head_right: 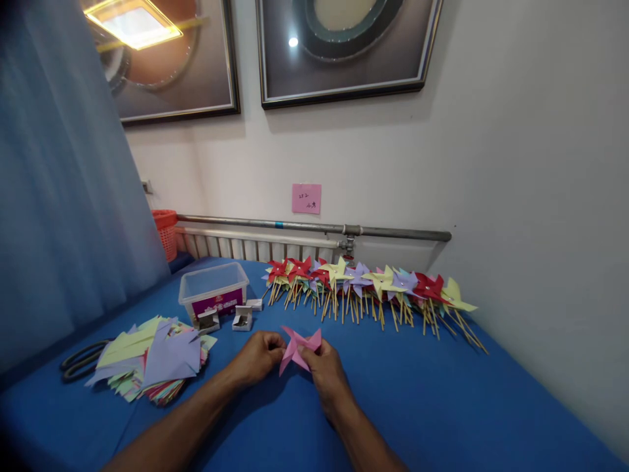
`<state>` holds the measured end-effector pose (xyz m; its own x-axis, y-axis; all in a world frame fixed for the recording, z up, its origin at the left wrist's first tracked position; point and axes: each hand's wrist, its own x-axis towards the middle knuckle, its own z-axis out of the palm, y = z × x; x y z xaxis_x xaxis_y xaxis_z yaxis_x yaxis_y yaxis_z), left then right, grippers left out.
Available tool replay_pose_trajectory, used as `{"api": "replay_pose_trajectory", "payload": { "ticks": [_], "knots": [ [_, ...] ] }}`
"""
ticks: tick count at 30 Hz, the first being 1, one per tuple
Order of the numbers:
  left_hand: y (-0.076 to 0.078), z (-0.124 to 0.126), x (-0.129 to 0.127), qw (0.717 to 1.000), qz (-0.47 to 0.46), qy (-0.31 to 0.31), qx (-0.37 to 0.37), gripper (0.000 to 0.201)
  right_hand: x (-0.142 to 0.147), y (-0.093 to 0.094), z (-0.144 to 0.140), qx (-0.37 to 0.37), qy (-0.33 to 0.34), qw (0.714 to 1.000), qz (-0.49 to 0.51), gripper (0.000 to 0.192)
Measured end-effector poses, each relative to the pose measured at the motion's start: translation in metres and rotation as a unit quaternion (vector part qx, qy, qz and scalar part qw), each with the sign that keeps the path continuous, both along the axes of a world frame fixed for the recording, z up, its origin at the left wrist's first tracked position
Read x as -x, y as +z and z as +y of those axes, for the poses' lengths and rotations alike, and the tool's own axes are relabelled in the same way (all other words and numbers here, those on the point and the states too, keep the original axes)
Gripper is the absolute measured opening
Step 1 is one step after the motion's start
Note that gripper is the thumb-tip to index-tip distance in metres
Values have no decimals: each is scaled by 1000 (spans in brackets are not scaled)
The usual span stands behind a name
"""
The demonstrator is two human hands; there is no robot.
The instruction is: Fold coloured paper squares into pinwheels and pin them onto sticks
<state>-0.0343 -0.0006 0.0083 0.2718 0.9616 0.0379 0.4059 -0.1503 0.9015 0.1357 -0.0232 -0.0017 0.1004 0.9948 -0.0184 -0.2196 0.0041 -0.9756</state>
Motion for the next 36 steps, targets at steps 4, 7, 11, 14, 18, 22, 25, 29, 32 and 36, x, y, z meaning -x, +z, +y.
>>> {"api": "replay_pose_trajectory", "payload": {
  "ticks": [4,7,11,14,18,22,25,29,32,36],
  "knots": [
    [-1,1,1,1000,3,-12,4,17,0,0,1,7,-5,1000,6,33],
    [1,0,1,1000,1,-15,10,16,0,0,1,5,-4,1000,7,31],
    [2,-1,1,1000,1,-14,23,15,-1,1,-1,-5,-2,1000,5,27],
    [1,0,1,1000,-1,-14,23,15,0,0,-2,-4,-1,1000,7,27],
    [-1,0,0,1000,-2,-15,22,15,0,0,-1,-2,-8,1000,-4,27],
    [1,-1,0,1000,-2,-15,23,15,0,-2,1,-4,-12,1000,-8,28],
    [1,-2,-1,1000,-1,-17,23,14,-1,-5,2,-4,-9,1000,-5,30],
    [0,-2,-2,1000,-2,-18,18,14,-1,-9,3,-4,-11,1000,-15,33],
    [1,-3,-2,1000,2,-15,15,13,-2,-10,4,-4,-9,1000,-13,32],
    [2,-5,-3,1000,12,-10,7,13,-2,-10,4,0,-6,1000,-8,30]
  ]
}}
